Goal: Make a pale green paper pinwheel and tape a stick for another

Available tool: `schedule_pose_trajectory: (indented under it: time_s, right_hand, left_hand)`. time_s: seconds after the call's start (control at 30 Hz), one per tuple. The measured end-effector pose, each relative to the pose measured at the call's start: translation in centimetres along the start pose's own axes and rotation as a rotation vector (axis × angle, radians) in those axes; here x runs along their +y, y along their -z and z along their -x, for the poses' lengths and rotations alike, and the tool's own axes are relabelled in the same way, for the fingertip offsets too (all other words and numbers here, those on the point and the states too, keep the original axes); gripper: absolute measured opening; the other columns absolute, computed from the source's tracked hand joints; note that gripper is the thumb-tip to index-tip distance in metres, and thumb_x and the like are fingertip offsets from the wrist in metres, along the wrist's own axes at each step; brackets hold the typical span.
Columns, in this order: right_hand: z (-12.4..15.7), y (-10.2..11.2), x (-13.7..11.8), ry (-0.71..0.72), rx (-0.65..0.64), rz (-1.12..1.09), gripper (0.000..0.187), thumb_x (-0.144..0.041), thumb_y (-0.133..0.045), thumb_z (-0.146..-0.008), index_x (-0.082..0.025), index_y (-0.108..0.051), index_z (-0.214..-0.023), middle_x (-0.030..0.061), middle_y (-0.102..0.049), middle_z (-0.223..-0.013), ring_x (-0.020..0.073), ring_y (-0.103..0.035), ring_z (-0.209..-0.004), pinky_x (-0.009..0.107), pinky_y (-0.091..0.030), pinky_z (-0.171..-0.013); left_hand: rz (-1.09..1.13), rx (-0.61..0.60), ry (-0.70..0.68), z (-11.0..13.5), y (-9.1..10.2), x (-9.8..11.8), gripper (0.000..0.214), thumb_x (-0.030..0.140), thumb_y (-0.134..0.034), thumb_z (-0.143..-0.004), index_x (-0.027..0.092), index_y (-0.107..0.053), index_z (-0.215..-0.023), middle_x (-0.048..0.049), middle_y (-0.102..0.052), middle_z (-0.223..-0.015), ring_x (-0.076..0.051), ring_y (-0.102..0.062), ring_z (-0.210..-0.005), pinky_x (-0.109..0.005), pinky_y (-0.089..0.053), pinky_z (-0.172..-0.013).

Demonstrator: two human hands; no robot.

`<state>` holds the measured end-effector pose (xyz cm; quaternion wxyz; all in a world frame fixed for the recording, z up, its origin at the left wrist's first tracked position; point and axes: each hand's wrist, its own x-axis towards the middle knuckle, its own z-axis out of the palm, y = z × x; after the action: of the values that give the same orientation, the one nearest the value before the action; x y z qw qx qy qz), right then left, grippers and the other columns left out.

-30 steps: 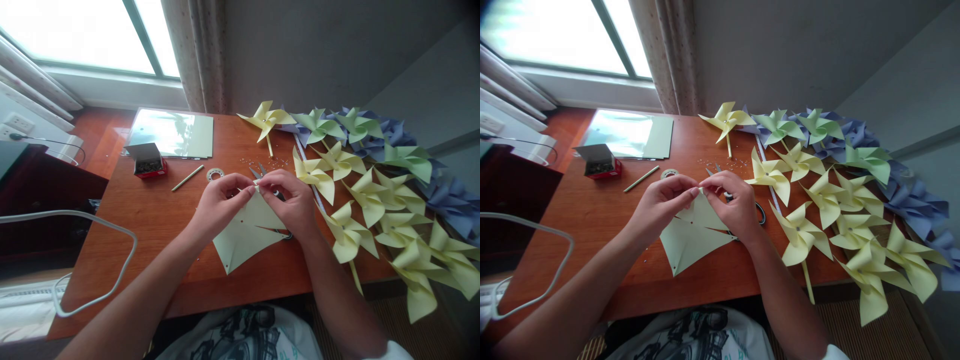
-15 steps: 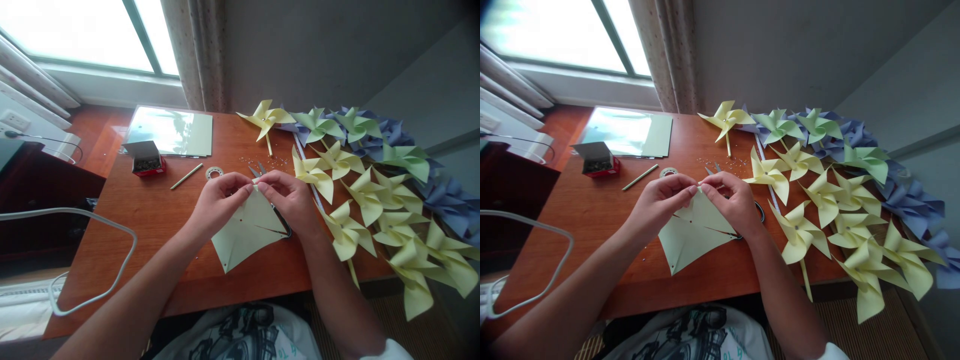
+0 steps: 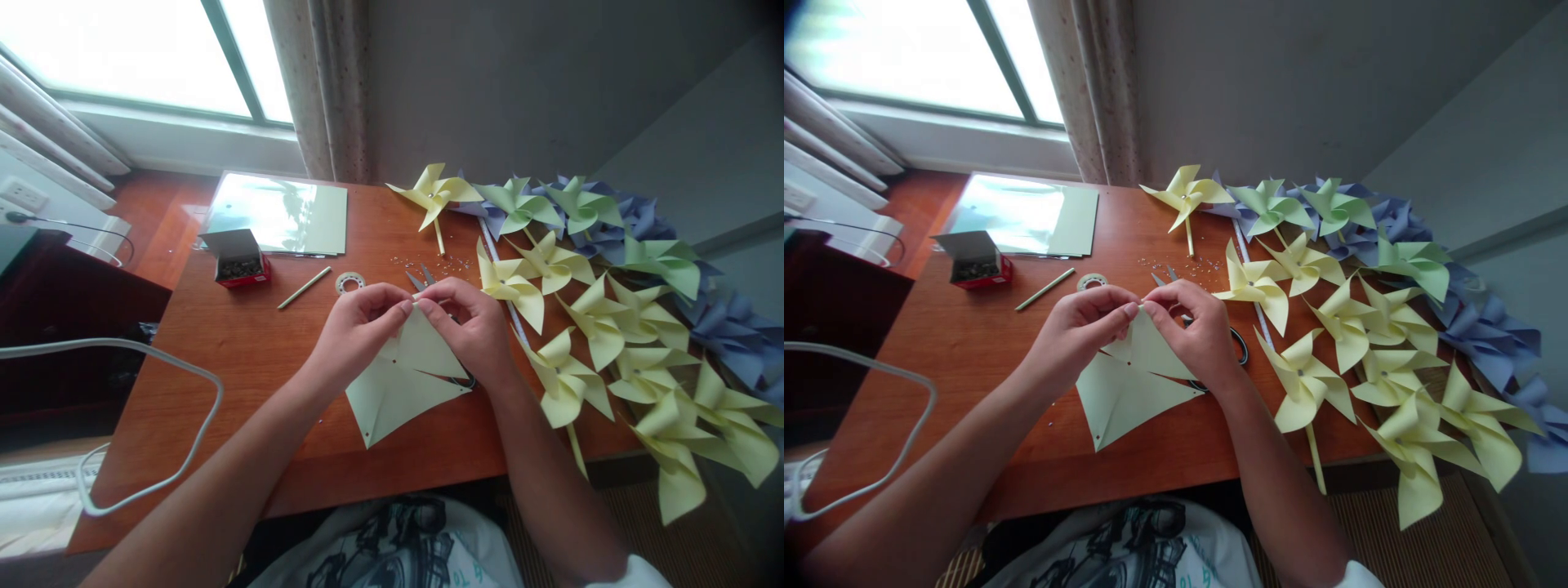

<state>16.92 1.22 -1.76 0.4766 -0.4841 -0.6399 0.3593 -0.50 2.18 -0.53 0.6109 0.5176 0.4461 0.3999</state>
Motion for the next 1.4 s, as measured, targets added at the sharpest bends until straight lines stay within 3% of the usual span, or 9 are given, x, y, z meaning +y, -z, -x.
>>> schedule_pose_trajectory:
  time_s: [0.3,0.6,0.87,1.03,1.4]
  right_hand:
    - [0.0,-0.11,-0.24,0.042,0.016,0.06,0.005,-0.024,-0.069,-0.091,-0.025,-0.072,-0.088,0.0011,-0.071,-0.086,0.0179,-0.068,-0.082,0.031,-0.056,-0.069]
    - [0.06,0.22,-0.04,-0.095,-0.006,-0.049,0.009,-0.03,-0.066,-0.093,-0.024,-0.072,-0.09,0.0021,-0.074,-0.091,0.018,-0.07,-0.082,0.031,-0.058,-0.071]
    - [0.18,0.32,0.11,-0.129,-0.038,-0.074,0.007,-0.03,-0.069,-0.091,-0.023,-0.07,-0.089,0.002,-0.072,-0.087,0.0183,-0.068,-0.082,0.031,-0.057,-0.072]
    - [0.14,0.35,0.11,-0.133,-0.049,-0.048,0.009,-0.03,-0.07,-0.089,-0.022,-0.067,-0.085,0.0009,-0.069,-0.081,0.0177,-0.067,-0.077,0.03,-0.056,-0.068]
    - [-0.01,0.17,-0.35,0.038,-0.039,0.026,0.005,-0.021,-0.067,-0.09,-0.025,-0.07,-0.088,0.001,-0.068,-0.086,0.0178,-0.066,-0.082,0.031,-0.055,-0.069]
  left_hand:
    - [-0.017,0.019,-0.04,-0.04,-0.1,-0.3,0.023,0.037,-0.08,-0.079,0.015,-0.074,-0.084,-0.0021,-0.067,-0.075,-0.012,-0.054,-0.065,-0.023,-0.041,-0.057]
    - [-0.065,0.029,-0.037,-0.13,-0.05,-0.4,0.025,0.041,-0.076,-0.081,0.016,-0.073,-0.083,-0.0031,-0.07,-0.076,-0.013,-0.057,-0.064,-0.024,-0.043,-0.056]
    - [-0.056,0.02,-0.049,-0.13,0.01,-0.3,0.016,0.032,-0.076,-0.082,0.016,-0.075,-0.084,-0.0023,-0.071,-0.076,-0.013,-0.056,-0.065,-0.024,-0.043,-0.059]
    - [-0.068,0.027,-0.042,-0.05,-0.02,-0.22,0.019,0.035,-0.076,-0.081,0.016,-0.074,-0.082,-0.0029,-0.071,-0.075,-0.014,-0.057,-0.065,-0.025,-0.042,-0.058]
    - [-0.038,0.009,-0.046,0.04,-0.08,-0.14,0.016,0.032,-0.075,-0.082,0.016,-0.076,-0.083,-0.0015,-0.068,-0.072,-0.012,-0.054,-0.063,-0.024,-0.041,-0.057]
